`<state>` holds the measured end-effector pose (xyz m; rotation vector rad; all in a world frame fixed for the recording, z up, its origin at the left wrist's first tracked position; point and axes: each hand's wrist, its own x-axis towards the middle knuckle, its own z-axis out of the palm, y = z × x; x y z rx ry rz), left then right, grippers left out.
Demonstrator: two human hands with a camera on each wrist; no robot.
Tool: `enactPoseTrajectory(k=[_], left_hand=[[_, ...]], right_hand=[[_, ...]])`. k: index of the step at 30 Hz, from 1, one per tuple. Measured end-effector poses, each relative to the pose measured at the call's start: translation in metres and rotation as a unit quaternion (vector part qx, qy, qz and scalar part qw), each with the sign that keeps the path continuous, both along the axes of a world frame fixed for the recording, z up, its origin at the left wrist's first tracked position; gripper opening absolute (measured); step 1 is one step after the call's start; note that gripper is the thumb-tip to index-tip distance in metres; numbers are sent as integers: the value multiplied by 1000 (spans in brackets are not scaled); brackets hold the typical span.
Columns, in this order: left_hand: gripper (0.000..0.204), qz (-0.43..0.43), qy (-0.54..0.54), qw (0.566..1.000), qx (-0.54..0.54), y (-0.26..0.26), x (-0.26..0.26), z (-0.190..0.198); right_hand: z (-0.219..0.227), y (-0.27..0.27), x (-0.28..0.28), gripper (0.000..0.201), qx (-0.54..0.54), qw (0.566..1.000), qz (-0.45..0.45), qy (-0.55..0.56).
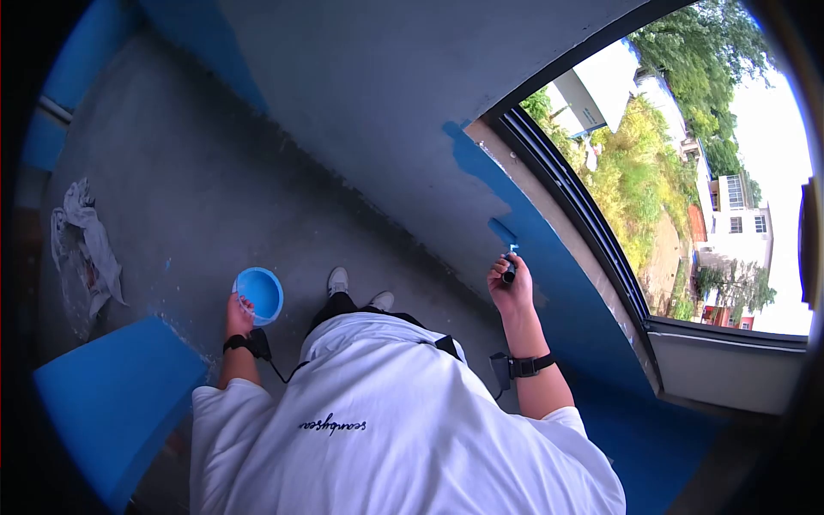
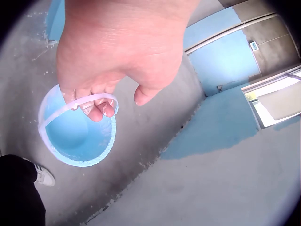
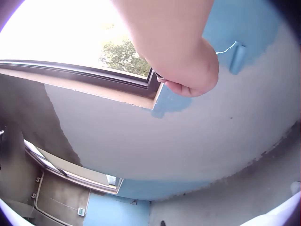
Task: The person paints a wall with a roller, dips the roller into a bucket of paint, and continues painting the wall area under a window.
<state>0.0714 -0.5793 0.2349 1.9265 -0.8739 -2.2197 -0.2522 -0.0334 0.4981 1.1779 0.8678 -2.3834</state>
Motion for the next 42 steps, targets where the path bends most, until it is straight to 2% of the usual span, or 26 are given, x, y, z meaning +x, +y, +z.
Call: enactPoseTrajectory(k=[4,8,11,14,18,24,27,30,35,38,42], left_hand=[[31,4,-12,1000,9,-9,6,1],[31,8,-4,1000,0,-20,10,-23],[30,10,-11,1000,0,-19,3,-18],[30,-13,-8,1000,9,-19,4,-13],[31,-1,-14,1000,5,-24,11,-19],[33,-2,-3,1000,3,-33,14,-24],[33,-15,-5,1000,16,-38,8,-21],[35,-23,-24,999,21,-41,3,-23],[33,-17,30,999,-12,-44,1,-36],[32,-3,14,1000,2,-47,-3,-36],[34,-6,32,999,3,-54,8,-56]], right_hand=[[-24,-2,0,14,-17,1000,-13,-10],[38,-7,8,13,-52,998,-16,27],[87,-10,20,13,-87,994,-30,67],[99,-15,30,14,-78,993,-31,86],[85,-29,24,13,-39,995,-26,86],[-6,-25,-4,13,-5,1000,-11,10],[-12,-28,0,12,-2,1000,-8,17],[33,-37,11,13,-16,999,-12,38],[96,-47,24,13,-41,995,2,91],[82,-50,19,12,-26,997,-10,74],[25,-55,4,13,15,999,-1,51]])
